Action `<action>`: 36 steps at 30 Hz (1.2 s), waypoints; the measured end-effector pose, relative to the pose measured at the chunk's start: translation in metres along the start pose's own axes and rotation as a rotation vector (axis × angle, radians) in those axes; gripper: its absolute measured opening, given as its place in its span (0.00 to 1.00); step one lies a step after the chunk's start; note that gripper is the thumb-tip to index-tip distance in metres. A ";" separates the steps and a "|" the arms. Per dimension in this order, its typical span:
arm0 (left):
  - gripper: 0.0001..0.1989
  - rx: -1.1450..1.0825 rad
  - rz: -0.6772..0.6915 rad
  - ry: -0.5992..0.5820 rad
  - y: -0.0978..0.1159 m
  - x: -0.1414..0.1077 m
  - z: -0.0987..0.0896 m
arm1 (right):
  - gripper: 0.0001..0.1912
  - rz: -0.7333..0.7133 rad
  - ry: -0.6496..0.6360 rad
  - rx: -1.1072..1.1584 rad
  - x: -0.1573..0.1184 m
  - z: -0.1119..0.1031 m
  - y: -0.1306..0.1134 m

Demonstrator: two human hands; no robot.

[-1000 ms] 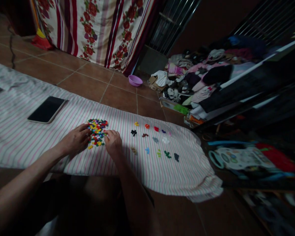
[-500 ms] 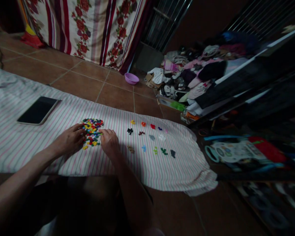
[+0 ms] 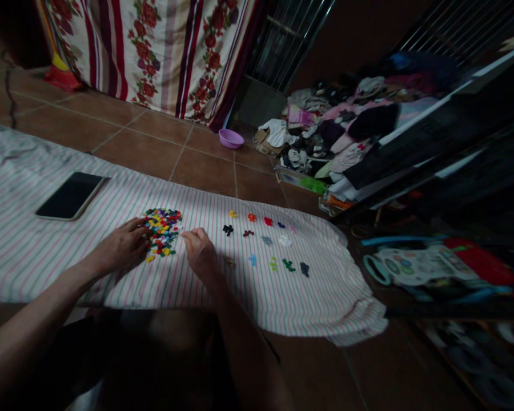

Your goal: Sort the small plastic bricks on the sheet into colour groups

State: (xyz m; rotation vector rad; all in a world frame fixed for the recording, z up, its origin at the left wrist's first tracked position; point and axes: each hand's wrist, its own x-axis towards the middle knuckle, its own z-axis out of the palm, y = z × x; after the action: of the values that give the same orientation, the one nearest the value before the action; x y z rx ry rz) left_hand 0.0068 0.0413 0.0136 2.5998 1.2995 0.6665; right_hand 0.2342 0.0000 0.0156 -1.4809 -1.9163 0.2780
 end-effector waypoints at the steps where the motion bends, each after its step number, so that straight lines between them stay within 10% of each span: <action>1: 0.13 -0.003 0.000 -0.001 0.000 0.000 0.000 | 0.12 -0.004 -0.003 -0.009 -0.002 -0.003 0.000; 16: 0.16 0.066 -0.067 -0.077 0.006 0.003 -0.009 | 0.12 0.082 0.117 -0.171 -0.032 -0.074 0.029; 26: 0.16 0.049 -0.089 -0.064 0.005 0.003 -0.008 | 0.14 0.572 0.193 -0.397 -0.078 -0.167 0.102; 36: 0.13 0.026 -0.064 -0.027 0.000 0.002 -0.002 | 0.13 0.657 0.138 -0.517 -0.092 -0.171 0.119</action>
State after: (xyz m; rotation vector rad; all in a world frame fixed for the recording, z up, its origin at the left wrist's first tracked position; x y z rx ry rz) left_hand 0.0064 0.0427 0.0157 2.5662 1.3862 0.6063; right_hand 0.4438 -0.0857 0.0404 -2.3898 -1.3933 -0.0448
